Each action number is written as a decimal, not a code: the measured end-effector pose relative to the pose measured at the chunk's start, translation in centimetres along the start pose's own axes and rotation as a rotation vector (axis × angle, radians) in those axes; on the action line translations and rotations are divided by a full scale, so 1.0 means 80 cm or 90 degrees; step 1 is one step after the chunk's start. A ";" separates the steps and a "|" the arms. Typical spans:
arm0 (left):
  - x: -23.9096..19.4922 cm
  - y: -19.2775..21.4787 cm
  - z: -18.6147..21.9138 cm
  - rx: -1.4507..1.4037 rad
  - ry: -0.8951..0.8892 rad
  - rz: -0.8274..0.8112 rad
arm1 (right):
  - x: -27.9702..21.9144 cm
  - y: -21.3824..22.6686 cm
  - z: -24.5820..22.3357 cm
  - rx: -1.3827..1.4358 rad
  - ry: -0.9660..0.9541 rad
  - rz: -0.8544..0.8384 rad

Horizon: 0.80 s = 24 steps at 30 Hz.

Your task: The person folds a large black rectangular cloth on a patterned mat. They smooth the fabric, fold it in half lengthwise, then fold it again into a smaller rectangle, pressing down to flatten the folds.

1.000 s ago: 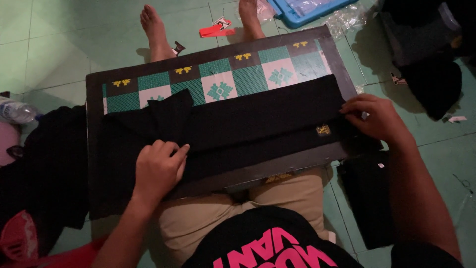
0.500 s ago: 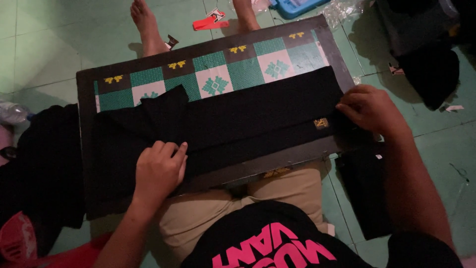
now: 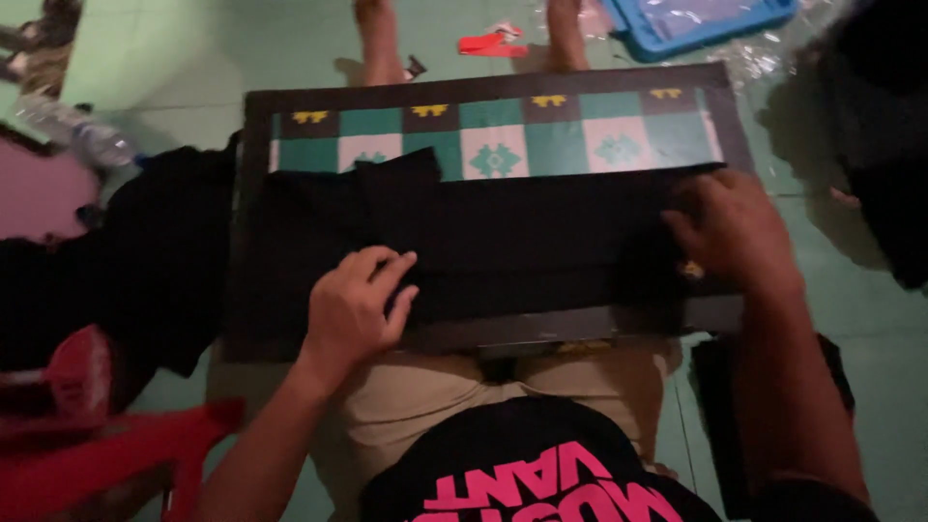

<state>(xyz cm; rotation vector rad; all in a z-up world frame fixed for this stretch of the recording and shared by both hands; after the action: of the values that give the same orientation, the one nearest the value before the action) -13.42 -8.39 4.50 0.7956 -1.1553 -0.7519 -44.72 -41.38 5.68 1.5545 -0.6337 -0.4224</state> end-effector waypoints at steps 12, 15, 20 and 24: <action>-0.016 0.021 -0.242 -0.025 0.223 -0.002 | 0.211 -0.080 -0.313 0.120 0.166 -0.039; -0.006 0.019 -0.260 -0.034 0.191 -0.013 | 0.240 -0.107 -0.346 0.057 0.166 -0.059; 0.003 -0.003 -0.293 -0.103 0.206 -0.017 | 0.276 -0.148 -0.360 0.045 0.230 -0.042; 0.015 -0.011 -0.302 -0.065 0.199 -0.024 | 0.294 -0.181 -0.348 -0.001 0.327 0.070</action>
<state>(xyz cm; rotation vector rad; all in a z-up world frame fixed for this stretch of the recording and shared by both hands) 10.12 -6.27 -0.69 0.8180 -0.8175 -0.6838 -7.33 -34.12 -3.60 1.5373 -0.3146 0.0656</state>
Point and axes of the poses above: each hand's wrist, its own x-axis towards the middle knuckle, its own y-axis out of the back of the hand, z = x × y, the point moved 3 cm from there along x, towards the middle knuckle, and after that the axes turned 7 degrees about y, right-handed, at the moved point
